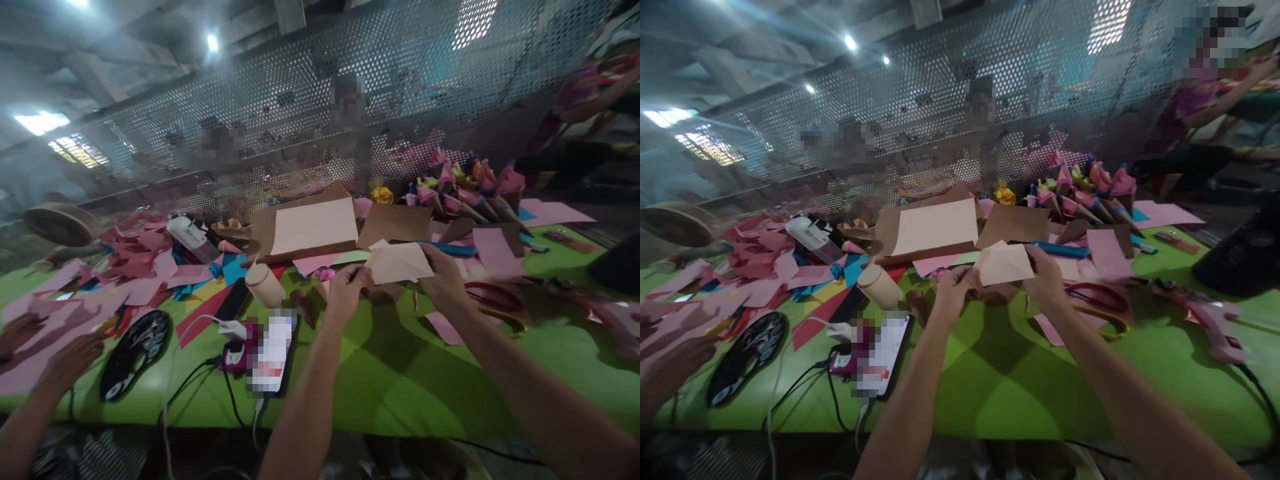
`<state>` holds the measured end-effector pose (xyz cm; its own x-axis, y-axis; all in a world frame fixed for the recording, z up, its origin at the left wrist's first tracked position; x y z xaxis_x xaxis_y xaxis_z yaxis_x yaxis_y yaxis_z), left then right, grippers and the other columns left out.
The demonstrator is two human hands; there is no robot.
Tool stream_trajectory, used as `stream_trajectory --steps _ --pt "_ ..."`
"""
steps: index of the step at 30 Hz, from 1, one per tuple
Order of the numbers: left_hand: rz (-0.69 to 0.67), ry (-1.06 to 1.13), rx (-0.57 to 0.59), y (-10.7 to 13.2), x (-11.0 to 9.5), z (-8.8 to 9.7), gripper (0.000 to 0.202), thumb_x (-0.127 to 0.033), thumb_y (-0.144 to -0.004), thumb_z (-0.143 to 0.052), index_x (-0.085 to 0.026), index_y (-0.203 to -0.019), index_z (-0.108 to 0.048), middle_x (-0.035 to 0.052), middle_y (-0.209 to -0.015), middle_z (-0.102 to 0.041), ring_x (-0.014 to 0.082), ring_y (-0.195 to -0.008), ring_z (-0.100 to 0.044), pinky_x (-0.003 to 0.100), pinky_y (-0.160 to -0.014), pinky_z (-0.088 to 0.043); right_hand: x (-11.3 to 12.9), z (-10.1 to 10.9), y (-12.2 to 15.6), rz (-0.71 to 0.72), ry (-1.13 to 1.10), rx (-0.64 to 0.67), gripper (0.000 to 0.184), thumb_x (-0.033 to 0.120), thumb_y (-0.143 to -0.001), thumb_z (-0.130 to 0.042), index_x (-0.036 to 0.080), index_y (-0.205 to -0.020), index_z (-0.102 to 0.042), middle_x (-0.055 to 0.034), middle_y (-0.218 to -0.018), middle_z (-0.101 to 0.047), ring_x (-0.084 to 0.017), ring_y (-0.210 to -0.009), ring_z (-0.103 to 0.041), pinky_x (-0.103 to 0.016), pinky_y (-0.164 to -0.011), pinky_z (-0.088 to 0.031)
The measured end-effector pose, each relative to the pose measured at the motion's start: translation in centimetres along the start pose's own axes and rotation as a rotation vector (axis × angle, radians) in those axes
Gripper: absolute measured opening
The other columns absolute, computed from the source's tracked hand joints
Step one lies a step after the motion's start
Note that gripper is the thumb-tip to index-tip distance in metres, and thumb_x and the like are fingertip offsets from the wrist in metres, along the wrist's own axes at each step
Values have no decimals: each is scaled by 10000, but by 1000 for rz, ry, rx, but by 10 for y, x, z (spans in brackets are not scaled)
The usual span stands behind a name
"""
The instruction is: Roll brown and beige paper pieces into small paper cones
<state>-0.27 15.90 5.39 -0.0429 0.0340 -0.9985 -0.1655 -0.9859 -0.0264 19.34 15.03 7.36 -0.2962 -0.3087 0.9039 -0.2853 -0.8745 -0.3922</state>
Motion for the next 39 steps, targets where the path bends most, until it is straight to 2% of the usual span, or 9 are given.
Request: stream_trajectory --steps 3,5,9,12,21,26,28,33,39 --pt "-4 24 10 -1 1 0 221 -359 -860 -625 -158 -867 -719 9 -765 -685 139 -695 -605 252 -692 -517 3 13 -2 64 55 -149 458 307 -559 -719 238 -1009 -669 -107 -1140 -646 -298 -973 -600 -444 -852 -504" --pt "-39 -25 26 -1 -1 -1 194 -321 -862 -623 -154 -851 -721 15 -790 -697 145 -750 -613 259 -750 -512 4 11 -3 46 -25 -118 555 295 -566 -727 256 -1115 -658 -106 -1287 -608 -294 -1045 -597 -443 -904 -500" --pt "-83 -70 113 0 -2 -7 221 -340 -878 -620 -154 -911 -736 46 -903 -735 170 -851 -634 284 -814 -509 -5 -6 -2 -215 -288 71 246 361 -634 -676 286 -864 -725 -60 -998 -746 -277 -869 -669 -408 -749 -538" --pt "-88 -68 150 0 0 -10 247 -365 -881 -625 -153 -938 -738 65 -967 -747 187 -896 -648 293 -833 -514 -8 -9 1 -323 -376 67 124 367 -616 -690 290 -711 -711 -43 -757 -748 -235 -623 -642 -353 -551 -490" --pt "-144 -283 64 2 -13 -1 205 -262 -923 -578 -156 -989 -740 63 -1010 -767 195 -929 -674 284 -834 -516 -17 -7 1 -422 -453 26 251 388 -539 -801 228 -713 -717 -34 -691 -744 -227 -602 -679 -318 -515 -487" --pt "-213 -555 -82 5 -27 13 202 -205 -943 -554 -189 -1007 -745 45 -963 -780 199 -880 -694 283 -809 -516 -4 23 -14 -212 -379 -81 273 396 -647 -785 279 -893 -772 -21 -990 -790 -249 -1039 -694 -384 -881 -538" --pt "-254 -638 -55 7 -31 9 214 -204 -952 -552 -206 -1042 -745 45 -991 -785 205 -900 -703 292 -834 -520 4 22 -14 -136 -268 -8 287 447 -718 -759 282 -951 -785 -36 -1065 -782 -263 -1103 -671 -410 -934 -520" --pt "-337 -691 64 12 -33 -6 245 -181 -952 -551 -202 -1096 -748 72 -1066 -785 227 -968 -721 321 -891 -543 16 -8 -2 -91 -61 299 331 513 -694 -782 252 -896 -803 -84 -1018 -774 -295 -999 -699 -399 -812 -553" --pt "-360 -677 94 12 -33 -9 255 -174 -953 -550 -205 -1113 -746 73 -1131 -776 233 -1037 -715 348 -955 -539 17 -15 -5 -58 14 361 351 592 -685 -752 245 -737 -784 -58 -760 -750 -245 -748 -687 -349 -670 -504"
Point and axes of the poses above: each hand's wrist, its own y-axis away from the middle knuckle, its own z-axis out of the back of the hand, x = y × z, the point moved 7 cm from there along -y, towards the middle knuckle
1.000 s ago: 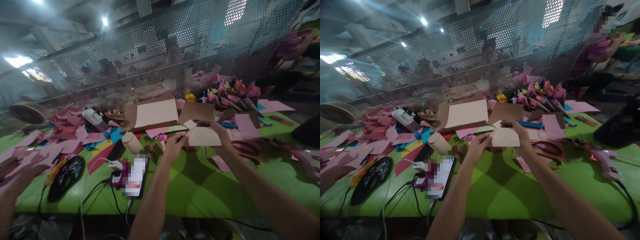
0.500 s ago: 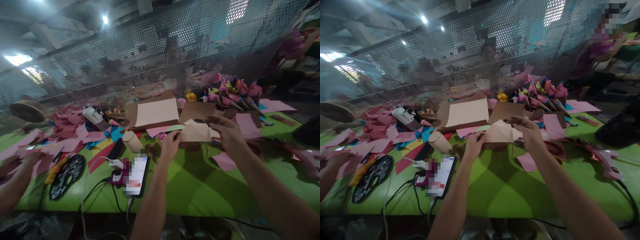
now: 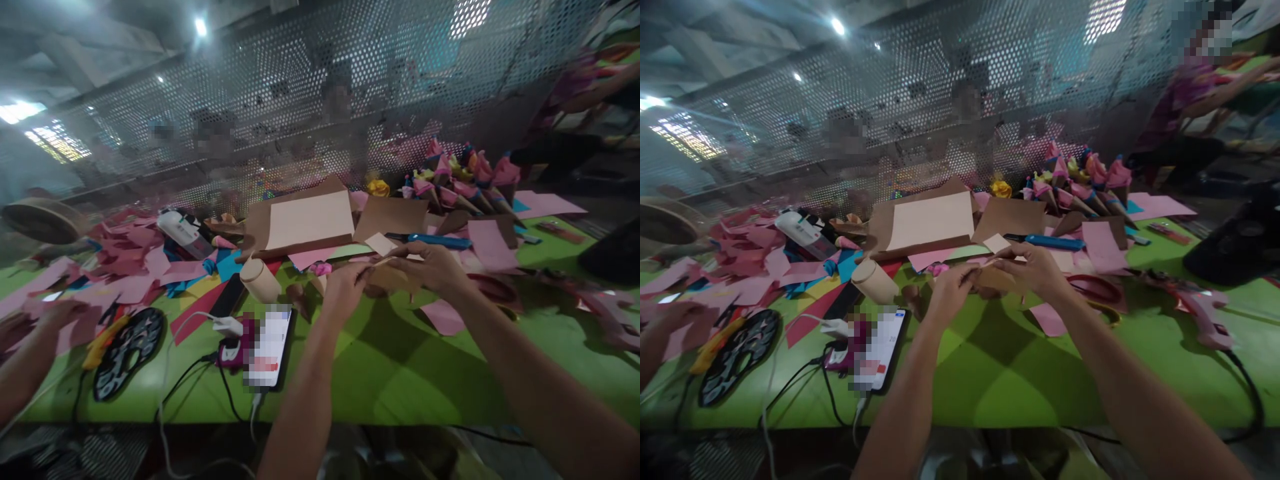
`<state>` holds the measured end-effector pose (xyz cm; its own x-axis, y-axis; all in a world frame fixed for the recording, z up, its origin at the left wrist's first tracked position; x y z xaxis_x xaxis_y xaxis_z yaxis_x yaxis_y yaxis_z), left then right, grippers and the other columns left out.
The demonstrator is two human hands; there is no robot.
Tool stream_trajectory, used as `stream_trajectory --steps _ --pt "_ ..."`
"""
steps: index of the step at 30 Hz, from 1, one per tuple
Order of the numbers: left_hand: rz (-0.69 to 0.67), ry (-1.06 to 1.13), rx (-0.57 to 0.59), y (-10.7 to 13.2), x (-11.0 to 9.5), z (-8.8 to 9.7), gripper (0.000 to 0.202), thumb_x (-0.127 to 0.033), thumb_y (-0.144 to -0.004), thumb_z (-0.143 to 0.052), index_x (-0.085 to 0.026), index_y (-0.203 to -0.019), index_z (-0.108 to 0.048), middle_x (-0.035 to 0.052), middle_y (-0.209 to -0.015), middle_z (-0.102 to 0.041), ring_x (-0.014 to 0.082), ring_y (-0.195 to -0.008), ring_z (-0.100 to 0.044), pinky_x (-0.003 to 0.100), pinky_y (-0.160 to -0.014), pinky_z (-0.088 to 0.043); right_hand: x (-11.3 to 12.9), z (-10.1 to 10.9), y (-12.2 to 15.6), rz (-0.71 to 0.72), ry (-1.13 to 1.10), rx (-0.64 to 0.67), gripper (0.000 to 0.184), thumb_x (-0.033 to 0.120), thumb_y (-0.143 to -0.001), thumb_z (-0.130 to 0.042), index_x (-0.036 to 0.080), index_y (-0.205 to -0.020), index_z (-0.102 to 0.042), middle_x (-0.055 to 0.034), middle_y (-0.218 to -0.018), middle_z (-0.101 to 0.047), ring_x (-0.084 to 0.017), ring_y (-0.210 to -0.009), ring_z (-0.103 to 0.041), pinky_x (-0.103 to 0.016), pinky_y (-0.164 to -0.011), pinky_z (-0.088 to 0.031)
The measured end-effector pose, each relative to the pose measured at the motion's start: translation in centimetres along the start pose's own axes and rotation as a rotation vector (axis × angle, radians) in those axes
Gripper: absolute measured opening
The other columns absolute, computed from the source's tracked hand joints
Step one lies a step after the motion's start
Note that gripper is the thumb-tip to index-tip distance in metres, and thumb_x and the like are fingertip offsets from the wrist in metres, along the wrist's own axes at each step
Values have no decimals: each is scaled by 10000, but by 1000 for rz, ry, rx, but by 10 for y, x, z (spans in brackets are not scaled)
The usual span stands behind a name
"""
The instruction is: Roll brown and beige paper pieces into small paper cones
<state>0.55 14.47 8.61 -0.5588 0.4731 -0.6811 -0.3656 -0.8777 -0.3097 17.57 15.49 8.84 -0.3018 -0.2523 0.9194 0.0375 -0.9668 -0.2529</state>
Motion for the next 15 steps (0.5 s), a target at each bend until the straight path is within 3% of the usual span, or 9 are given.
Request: stream_trajectory --steps 6,15 --pt "45 -24 46 0 3 -2 221 -208 -949 -565 -203 -1079 -743 69 -1112 -777 239 -1013 -714 352 -918 -542 4 4 3 82 78 -91 396 639 -718 -704 248 -682 -756 -50 -703 -717 -235 -730 -661 -349 -666 -490" --pt "73 149 37 0 8 -9 241 -214 -947 -558 -211 -1105 -739 50 -1106 -779 231 -1043 -707 330 -921 -538 2 -11 6 32 -4 -6 349 587 -701 -749 247 -779 -768 -54 -820 -760 -252 -833 -673 -376 -765 -508"
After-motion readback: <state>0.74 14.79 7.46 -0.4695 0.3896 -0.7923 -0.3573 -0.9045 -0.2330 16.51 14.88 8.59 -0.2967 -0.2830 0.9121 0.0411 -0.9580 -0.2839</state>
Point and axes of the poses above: each hand's wrist, its own y-axis away from the middle knuckle, its own z-axis out of the back of the hand, x = y × z, the point moved 7 cm from there along -y, towards the middle knuckle
